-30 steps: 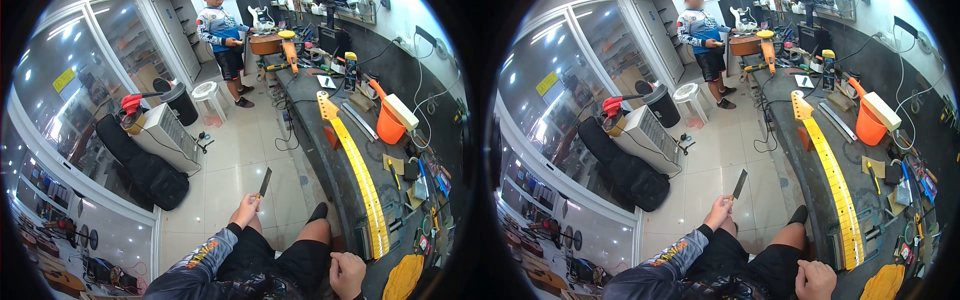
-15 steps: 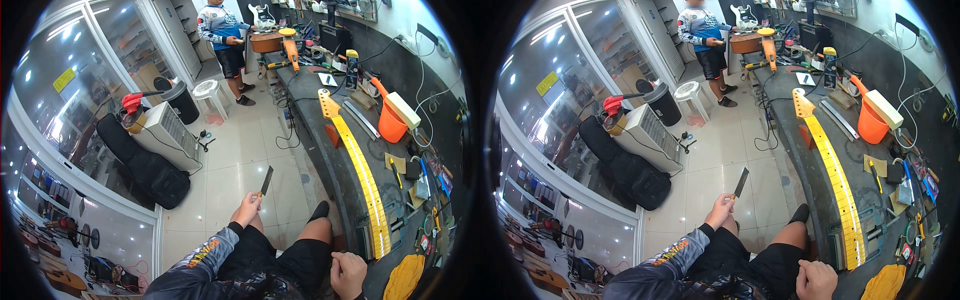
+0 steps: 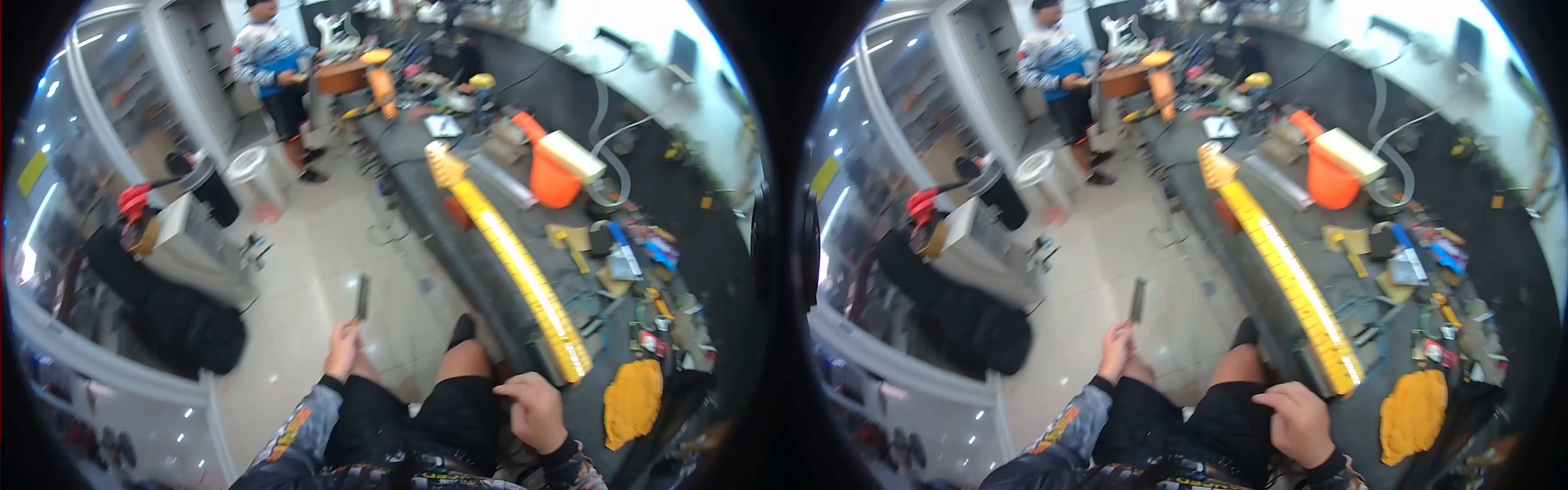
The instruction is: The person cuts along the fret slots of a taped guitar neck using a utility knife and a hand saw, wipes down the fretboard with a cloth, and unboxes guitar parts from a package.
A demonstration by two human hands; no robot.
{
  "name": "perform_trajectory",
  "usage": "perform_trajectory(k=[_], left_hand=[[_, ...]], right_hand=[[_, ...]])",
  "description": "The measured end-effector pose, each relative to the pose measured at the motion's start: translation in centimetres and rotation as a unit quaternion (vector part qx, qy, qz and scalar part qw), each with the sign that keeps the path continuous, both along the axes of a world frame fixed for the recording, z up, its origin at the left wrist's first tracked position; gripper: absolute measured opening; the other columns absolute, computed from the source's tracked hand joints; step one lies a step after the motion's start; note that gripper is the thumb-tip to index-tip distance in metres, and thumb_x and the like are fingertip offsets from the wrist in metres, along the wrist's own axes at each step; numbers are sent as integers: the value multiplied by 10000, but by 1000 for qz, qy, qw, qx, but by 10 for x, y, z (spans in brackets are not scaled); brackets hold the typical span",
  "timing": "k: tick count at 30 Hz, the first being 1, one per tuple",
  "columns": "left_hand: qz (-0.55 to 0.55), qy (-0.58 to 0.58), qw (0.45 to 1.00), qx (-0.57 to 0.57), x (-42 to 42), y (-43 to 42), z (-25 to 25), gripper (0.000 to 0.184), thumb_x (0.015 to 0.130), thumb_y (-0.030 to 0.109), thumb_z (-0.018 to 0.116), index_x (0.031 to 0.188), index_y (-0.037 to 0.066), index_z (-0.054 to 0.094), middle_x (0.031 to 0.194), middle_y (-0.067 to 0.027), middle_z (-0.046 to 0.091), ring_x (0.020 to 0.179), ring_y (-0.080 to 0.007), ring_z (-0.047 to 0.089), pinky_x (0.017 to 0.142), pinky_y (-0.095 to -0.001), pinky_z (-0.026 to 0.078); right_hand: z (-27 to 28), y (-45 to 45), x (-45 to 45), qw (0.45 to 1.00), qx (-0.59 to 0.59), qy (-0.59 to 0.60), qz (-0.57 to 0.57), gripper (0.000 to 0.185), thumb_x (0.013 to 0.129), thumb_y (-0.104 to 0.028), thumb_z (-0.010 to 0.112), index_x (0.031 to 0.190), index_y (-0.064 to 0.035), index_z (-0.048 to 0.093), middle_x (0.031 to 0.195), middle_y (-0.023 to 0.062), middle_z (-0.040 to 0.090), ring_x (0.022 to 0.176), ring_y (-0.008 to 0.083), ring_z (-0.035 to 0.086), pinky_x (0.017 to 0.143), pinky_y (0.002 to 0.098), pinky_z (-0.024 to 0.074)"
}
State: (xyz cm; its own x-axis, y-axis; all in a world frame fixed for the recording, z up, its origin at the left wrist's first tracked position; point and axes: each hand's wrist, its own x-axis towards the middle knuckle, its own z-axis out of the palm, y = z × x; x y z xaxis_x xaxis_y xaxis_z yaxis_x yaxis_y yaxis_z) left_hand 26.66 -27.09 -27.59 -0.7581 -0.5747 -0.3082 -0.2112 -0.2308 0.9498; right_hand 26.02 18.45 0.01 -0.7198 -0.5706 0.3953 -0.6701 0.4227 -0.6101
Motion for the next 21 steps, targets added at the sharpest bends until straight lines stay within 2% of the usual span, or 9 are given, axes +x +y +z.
perform_trajectory(k=[3,6,9,14,15,18,19,20,21], left_hand=[[-12,12,1000,0,-2,2,1,340,1136,242,694,1436,89,646,809,-13,638,655,-106,598,538,-259,451],[-44,49,998,24,-8,6,-6,316,1135,240,663,1413,91,648,756,-11,624,599,-106,588,477,-274,431],[-89,62,994,-4,-33,10,-12,310,1133,223,661,1411,86,644,775,-16,629,582,-114,583,474,-284,447],[-124,70,989,-50,6,0,7,371,1129,253,667,1433,47,620,847,-48,655,691,-148,627,576,-319,509],[-91,85,992,4,-8,1,-13,424,1117,279,694,1443,18,618,882,-59,681,711,-150,644,595,-321,519],[-72,167,959,-217,-41,-24,-100,475,1102,271,741,1474,-5,636,866,-70,718,706,-155,670,615,-342,534],[-101,134,980,-109,-35,-33,-114,452,1110,271,735,1461,1,646,849,-63,714,698,-149,664,612,-333,531],[-135,107,985,2,-32,-41,-109,430,1117,272,729,1447,7,656,833,-56,710,691,-143,658,609,-324,527],[-94,73,989,-90,22,-18,-10,366,1135,232,698,1423,9,659,829,-44,704,676,-136,646,592,-308,513]], right_hand=[[48,-16,3,952,-90,-203,209,314,846,88,640,1084,-21,813,1097,181,773,1015,346,733,939,431,578],[117,-90,26,739,-151,-257,604,240,888,56,611,1071,-6,753,1069,177,729,1095,355,707,1010,466,554],[138,-173,132,722,-300,-291,551,237,1055,-137,775,1180,65,772,1032,222,801,937,362,769,839,459,598],[205,-353,192,605,-43,-243,757,384,1083,-255,750,1198,112,750,1090,280,808,996,334,756,893,471,589],[218,-376,219,607,-24,-222,762,404,1086,-270,740,1202,117,747,1096,290,806,991,320,754,887,471,587],[222,-412,283,569,34,-192,799,385,1070,-271,741,1196,92,764,1101,283,810,978,327,757,876,469,585],[217,-414,290,557,41,-177,810,358,1072,-261,733,1199,72,773,1103,279,810,983,347,759,878,469,586],[211,-415,292,550,46,-159,819,334,1074,-252,726,1201,52,782,1105,275,810,989,367,762,880,469,587],[204,-416,288,549,53,-148,821,309,1077,-255,721,1226,4,800,1174,287,799,1052,394,753,922,473,583]])
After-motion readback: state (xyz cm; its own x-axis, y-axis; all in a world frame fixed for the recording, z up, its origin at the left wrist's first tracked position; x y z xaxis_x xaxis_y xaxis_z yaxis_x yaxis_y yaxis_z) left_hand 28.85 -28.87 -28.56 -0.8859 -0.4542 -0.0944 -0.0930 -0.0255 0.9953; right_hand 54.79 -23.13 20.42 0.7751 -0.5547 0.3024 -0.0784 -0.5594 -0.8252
